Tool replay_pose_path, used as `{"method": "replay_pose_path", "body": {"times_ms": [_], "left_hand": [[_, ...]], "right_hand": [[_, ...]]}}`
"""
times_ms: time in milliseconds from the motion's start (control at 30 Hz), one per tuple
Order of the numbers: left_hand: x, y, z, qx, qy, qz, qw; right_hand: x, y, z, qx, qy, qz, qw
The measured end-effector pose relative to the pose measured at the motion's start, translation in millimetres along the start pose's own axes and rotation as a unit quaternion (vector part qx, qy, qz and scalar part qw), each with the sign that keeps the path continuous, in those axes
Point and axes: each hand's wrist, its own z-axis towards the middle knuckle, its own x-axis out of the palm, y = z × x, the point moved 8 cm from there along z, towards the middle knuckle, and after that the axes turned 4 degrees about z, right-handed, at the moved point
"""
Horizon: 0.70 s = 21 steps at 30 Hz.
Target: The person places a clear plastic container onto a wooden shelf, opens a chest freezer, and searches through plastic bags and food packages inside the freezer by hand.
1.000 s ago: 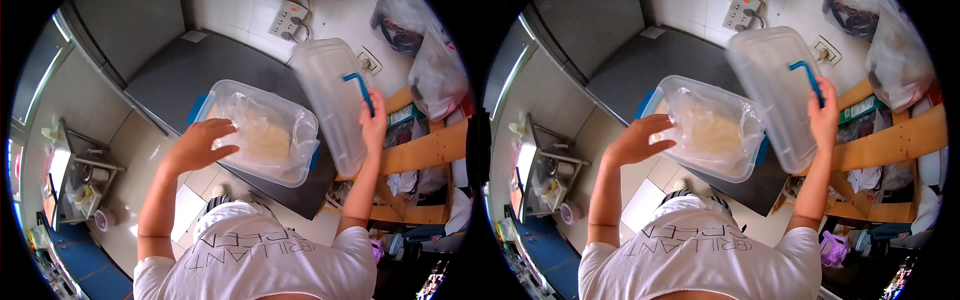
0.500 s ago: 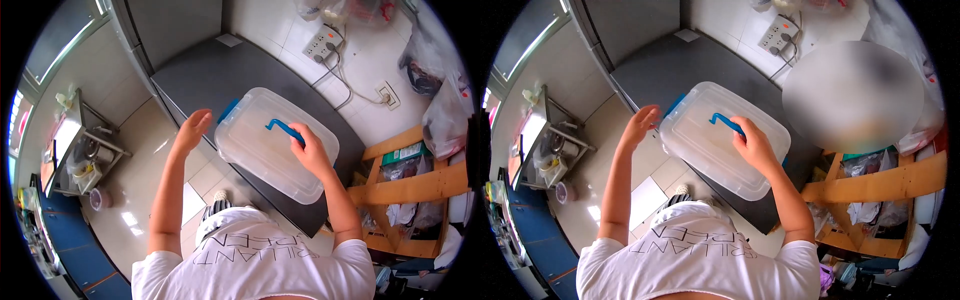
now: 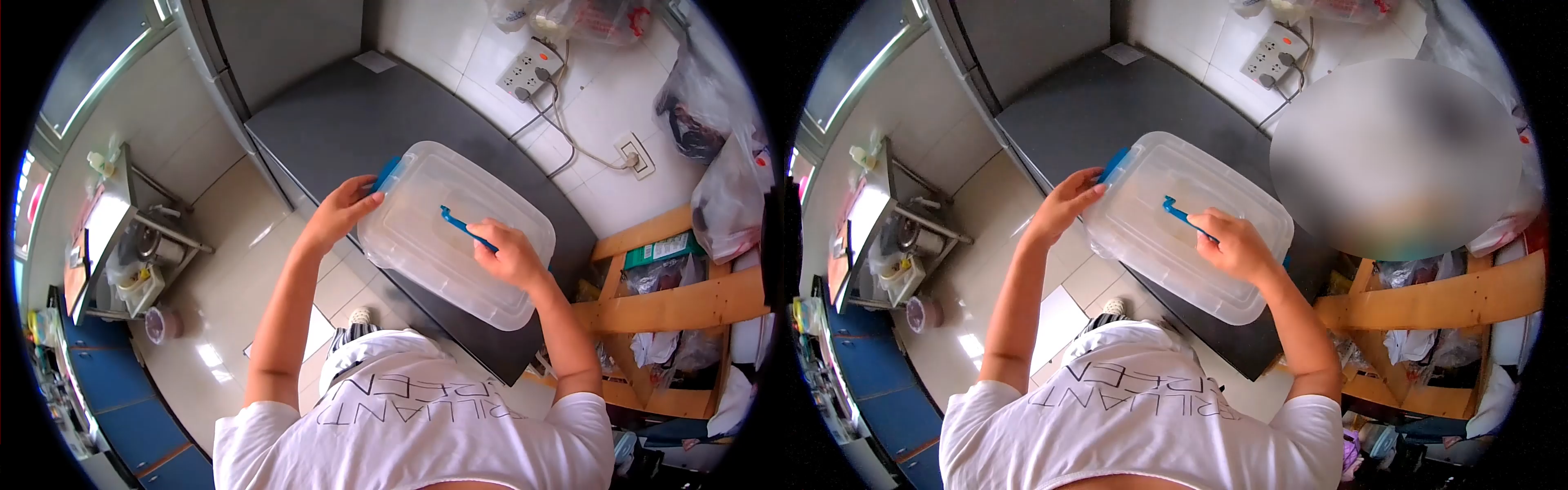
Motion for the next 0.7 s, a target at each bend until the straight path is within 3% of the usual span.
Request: {"method": "replay_pose_path", "body": {"times_ms": [67, 200, 300, 367, 400, 467, 500, 567, 633, 700], "left_hand": [[5, -7, -5, 0.053, 0.031, -0.014, 0.998], [8, -8, -7, 0.031, 0.037, -0.001, 0.999], [9, -6, -5, 0.062, 0.033, -0.02, 0.997], [8, -5, -7, 0.061, 0.025, -0.033, 0.997], [8, -3, -8, 0.06, 0.025, -0.033, 0.997], [11, -3, -6, 0.072, 0.039, -0.056, 0.995], [11, -2, -7, 0.072, 0.039, -0.057, 0.995], [12, -2, -9, 0.082, 0.04, -0.042, 0.995], [11, -4, -10, 0.073, 0.04, -0.04, 0.996], [14, 1, -8, 0.063, 0.049, -0.036, 0.996]], "right_hand": [[-9, -1, 1, 0.008, -0.011, -0.026, 1.0], [0, 2, -5, -0.038, 0.024, -0.075, 0.996], [-16, 18, -3, -0.044, -0.013, -0.04, 0.998], [-39, 25, -10, -0.02, -0.065, -0.175, 0.982], [-42, 20, -19, -0.019, -0.064, -0.174, 0.982], [-73, -22, -59, 0.129, -0.23, -0.081, 0.961], [-72, -34, -77, 0.129, -0.229, -0.082, 0.961], [-77, -72, -132, 0.255, -0.347, -0.059, 0.901], [-58, -89, -164, 0.335, -0.373, -0.015, 0.865], [-35, -86, -180, 0.388, -0.447, 0.155, 0.791]]}}
